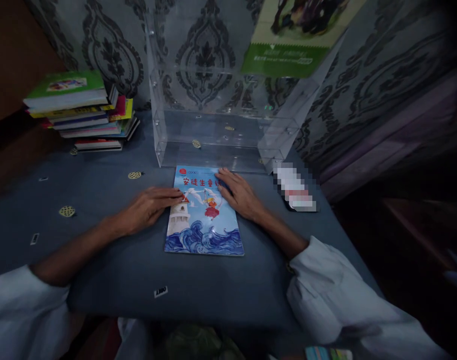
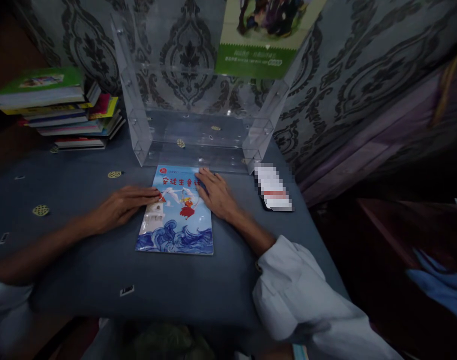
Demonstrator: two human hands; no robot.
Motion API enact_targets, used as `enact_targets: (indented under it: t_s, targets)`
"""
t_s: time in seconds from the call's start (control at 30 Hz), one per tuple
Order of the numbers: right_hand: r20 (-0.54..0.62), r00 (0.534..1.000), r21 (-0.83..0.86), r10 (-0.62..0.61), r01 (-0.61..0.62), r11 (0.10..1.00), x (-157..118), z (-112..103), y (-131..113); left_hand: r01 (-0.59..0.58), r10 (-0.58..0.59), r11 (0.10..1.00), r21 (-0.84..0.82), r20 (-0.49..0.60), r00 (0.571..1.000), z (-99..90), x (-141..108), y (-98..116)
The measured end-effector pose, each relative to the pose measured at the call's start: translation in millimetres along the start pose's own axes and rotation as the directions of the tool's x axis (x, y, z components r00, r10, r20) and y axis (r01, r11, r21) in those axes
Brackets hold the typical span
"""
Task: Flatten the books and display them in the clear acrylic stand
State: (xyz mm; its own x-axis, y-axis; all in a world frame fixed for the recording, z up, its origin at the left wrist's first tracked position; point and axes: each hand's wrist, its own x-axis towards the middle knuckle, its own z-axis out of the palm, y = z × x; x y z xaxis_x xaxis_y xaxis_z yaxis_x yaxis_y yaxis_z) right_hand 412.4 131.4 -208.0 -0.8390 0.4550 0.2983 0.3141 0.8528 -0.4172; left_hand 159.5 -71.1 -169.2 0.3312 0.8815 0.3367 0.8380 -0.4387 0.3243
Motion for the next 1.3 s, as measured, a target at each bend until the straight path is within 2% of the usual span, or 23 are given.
enact_targets:
  t_s: [0.13,0.23,0.37,0.47,0.63,0.87,1.1,1.3]
  targets:
    - [0.001,1.0,-0.007,-0.009,0.009,1.0,0.5,-1.1,-0.4,-0.065,0.065,0.998,0.01,0.056,0.996,-5.5,-18.3,29.3]
    - [0.01,1.0,-0.012,-0.002,0.002,1.0,1.0,-1.6,-1.0,-0.056,0.057,0.998,-0.007,0.107,0.993,-7.3,-33.2,46.7]
    - [0.017,1.0,-0.015,0.009,-0.009,1.0,1.3,-1.2,-1.9,-0.042,0.044,0.999,-0.016,0.152,0.987,-11.9,-48.1,60.8]
    - [0.003,1.0,-0.011,0.008,-0.008,1.0,1.1,-0.8,-2.7,-0.056,0.051,0.998,0.017,0.19,0.98,-15.3,-50.2,65.4]
    - [0.01,0.999,-0.027,0.032,-0.032,0.999,0.9,-0.1,-5.5,-0.131,0.122,0.991,0.02,0.258,0.958,-10.1,-34.2,71.2]
    - [0.004,0.999,-0.025,0.043,-0.043,0.999,1.3,-1.5,-10.0,-0.28,0.251,0.959,0.033,0.357,0.9,14.0,11.0,89.7]
    - [0.01,0.998,-0.045,0.054,-0.054,0.998,2.2,-2.4,-13.3,-0.365,0.344,0.931,0.004,0.318,0.883,35.8,47.5,104.3]
    - [0.014,0.998,-0.034,0.054,-0.053,0.998,1.4,-4.0,-13.7,-0.352,0.348,0.936,-0.033,0.251,0.903,45.2,49.6,102.9]
